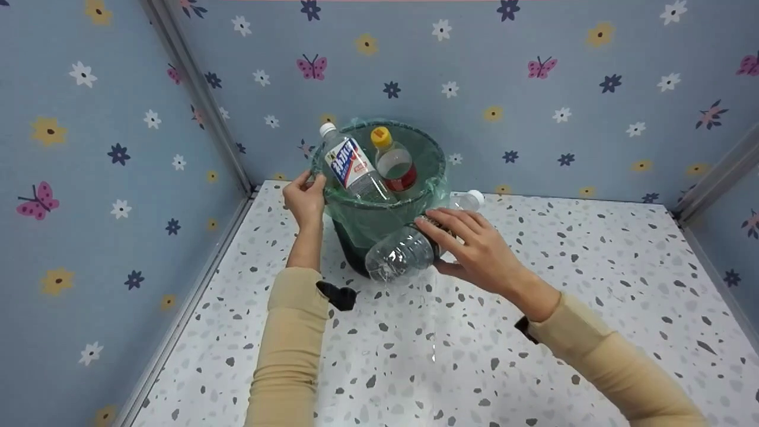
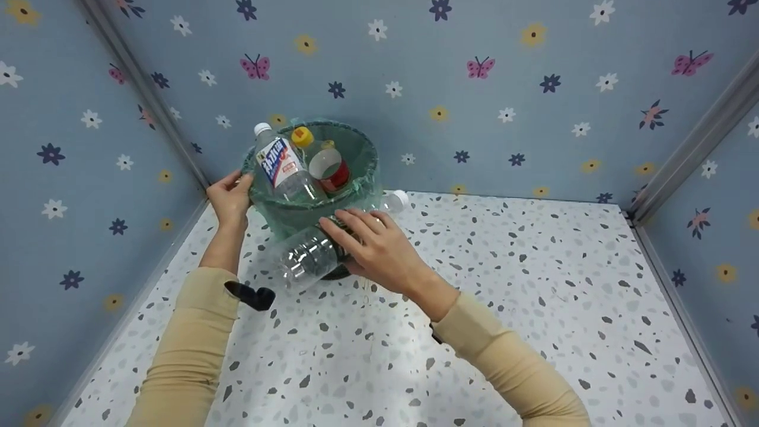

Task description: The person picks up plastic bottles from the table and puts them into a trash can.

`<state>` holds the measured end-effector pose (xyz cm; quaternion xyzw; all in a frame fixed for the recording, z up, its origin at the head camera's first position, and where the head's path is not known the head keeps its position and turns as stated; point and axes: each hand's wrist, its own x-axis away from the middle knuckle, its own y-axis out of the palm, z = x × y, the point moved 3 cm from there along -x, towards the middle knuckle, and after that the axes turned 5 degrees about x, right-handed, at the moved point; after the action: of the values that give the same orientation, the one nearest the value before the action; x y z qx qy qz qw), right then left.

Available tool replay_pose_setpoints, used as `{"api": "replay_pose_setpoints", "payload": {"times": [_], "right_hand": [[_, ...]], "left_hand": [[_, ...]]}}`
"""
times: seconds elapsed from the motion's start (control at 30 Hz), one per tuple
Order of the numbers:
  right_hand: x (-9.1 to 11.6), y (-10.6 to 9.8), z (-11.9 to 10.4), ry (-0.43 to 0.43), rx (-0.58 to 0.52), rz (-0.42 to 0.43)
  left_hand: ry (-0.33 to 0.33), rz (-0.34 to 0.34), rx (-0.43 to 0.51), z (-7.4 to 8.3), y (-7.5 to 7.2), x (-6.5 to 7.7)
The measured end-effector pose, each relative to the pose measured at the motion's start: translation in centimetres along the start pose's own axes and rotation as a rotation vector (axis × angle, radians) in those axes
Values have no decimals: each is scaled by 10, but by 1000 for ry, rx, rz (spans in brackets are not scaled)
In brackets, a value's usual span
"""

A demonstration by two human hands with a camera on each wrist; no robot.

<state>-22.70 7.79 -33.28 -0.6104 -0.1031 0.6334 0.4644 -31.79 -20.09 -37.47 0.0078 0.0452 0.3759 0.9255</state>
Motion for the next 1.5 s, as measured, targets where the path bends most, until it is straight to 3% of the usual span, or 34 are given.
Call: {"api": "replay_pose_setpoints", "payload": {"times": [0.53,0.77,1.13,1.33,1.5], "right_hand": [[-72,-10,30,33,-58,84],[-97,-4,49,107,-87,101],[-105,17,82,253,-73,89],[-103,30,94,416,-151,58],[-98,42,101,499,-220,99]], "left_hand": [[-12,21,-3,1,1,-1],[-1,16,2,1,1,-2],[-13,4,-1,1,0,-1],[-33,2,8,1,0,-1],[-41,7,0,1,0,0]]}}
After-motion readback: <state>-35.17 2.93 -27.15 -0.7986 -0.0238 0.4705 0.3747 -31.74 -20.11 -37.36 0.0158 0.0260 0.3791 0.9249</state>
